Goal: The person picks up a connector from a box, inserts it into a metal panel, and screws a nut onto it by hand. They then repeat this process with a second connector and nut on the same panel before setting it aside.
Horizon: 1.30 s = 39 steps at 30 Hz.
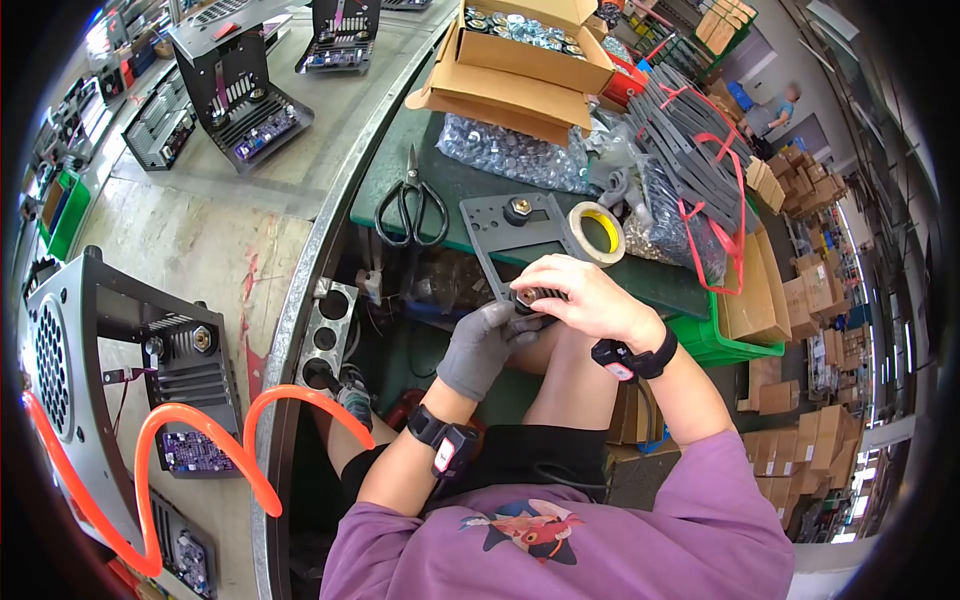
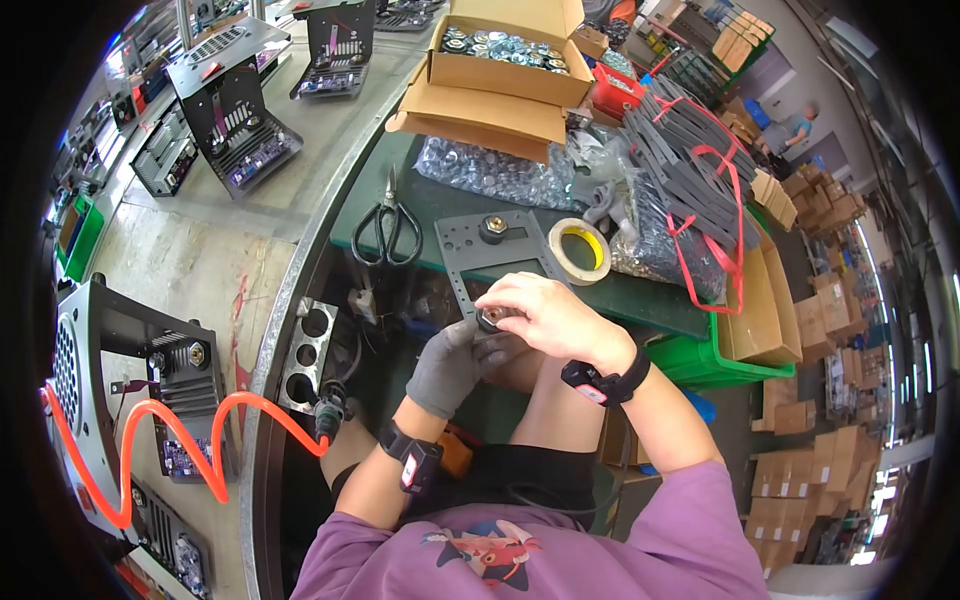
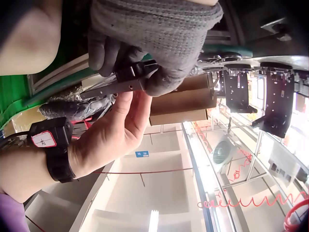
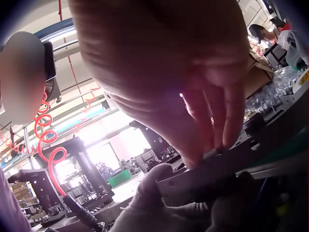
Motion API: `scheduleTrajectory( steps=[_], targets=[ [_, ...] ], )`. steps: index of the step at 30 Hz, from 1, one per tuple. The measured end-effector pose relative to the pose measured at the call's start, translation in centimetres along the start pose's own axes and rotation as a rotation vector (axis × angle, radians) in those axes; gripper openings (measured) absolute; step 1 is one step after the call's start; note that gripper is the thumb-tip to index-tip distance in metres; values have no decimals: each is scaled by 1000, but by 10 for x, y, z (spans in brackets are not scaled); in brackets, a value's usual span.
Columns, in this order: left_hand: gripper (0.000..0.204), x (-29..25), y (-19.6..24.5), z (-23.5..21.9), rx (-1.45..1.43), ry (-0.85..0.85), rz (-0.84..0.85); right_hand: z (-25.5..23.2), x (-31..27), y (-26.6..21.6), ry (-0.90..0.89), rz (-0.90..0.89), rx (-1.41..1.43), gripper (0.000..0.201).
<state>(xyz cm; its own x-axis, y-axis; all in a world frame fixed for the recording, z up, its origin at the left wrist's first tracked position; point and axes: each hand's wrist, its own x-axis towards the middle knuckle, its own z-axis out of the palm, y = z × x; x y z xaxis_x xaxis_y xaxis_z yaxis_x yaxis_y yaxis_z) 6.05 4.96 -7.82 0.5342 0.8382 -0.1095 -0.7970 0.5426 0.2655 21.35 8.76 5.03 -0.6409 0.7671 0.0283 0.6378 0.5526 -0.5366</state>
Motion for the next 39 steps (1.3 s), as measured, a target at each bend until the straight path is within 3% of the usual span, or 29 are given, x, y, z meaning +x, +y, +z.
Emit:
scheduleTrajectory(
  steps=[4,8,10,12,14,16,18,20,22,24,26,28,32,34,39],
  targets=[
    [35,0,-1,-6,13,-42,-12,1,0,3,0,-49,-6,23],
    [39,2,-8,-12,40,-65,-5,4,0,-1,-58,73,-242,18],
    [45,1,-14,-16,123,-74,33,6,0,-7,-94,22,-441,25],
    [48,-8,-5,5,117,-37,12,12,2,-8,-51,155,-450,32],
    [50,-6,-2,7,136,-31,-34,19,0,-2,53,175,-454,36],
    [47,-7,-4,6,97,-18,-7,17,0,-6,50,234,-445,37],
    [41,6,-12,-37,316,-84,82,19,0,-2,59,208,-412,35],
    [35,-2,-5,-16,229,-78,51,16,1,-6,103,205,-339,29],
    [33,-4,-2,-5,55,-16,-11,16,4,2,-19,67,-277,22],
    [32,-4,-3,-13,61,-33,-5,17,8,10,23,-15,-233,20],
    [31,-3,-4,-11,77,-44,-6,12,13,13,-101,-119,-179,21],
    [31,-2,-2,-13,68,-22,-29,11,16,12,-111,-99,-157,22],
    [38,3,-4,-23,127,-109,-18,10,18,-9,-119,-10,-402,15],
    [37,-1,-7,-17,151,-46,-30,7,18,-16,-75,118,-389,16],
    [38,-6,-8,1,124,12,-21,11,17,-8,-37,245,-484,20]
  ],
)
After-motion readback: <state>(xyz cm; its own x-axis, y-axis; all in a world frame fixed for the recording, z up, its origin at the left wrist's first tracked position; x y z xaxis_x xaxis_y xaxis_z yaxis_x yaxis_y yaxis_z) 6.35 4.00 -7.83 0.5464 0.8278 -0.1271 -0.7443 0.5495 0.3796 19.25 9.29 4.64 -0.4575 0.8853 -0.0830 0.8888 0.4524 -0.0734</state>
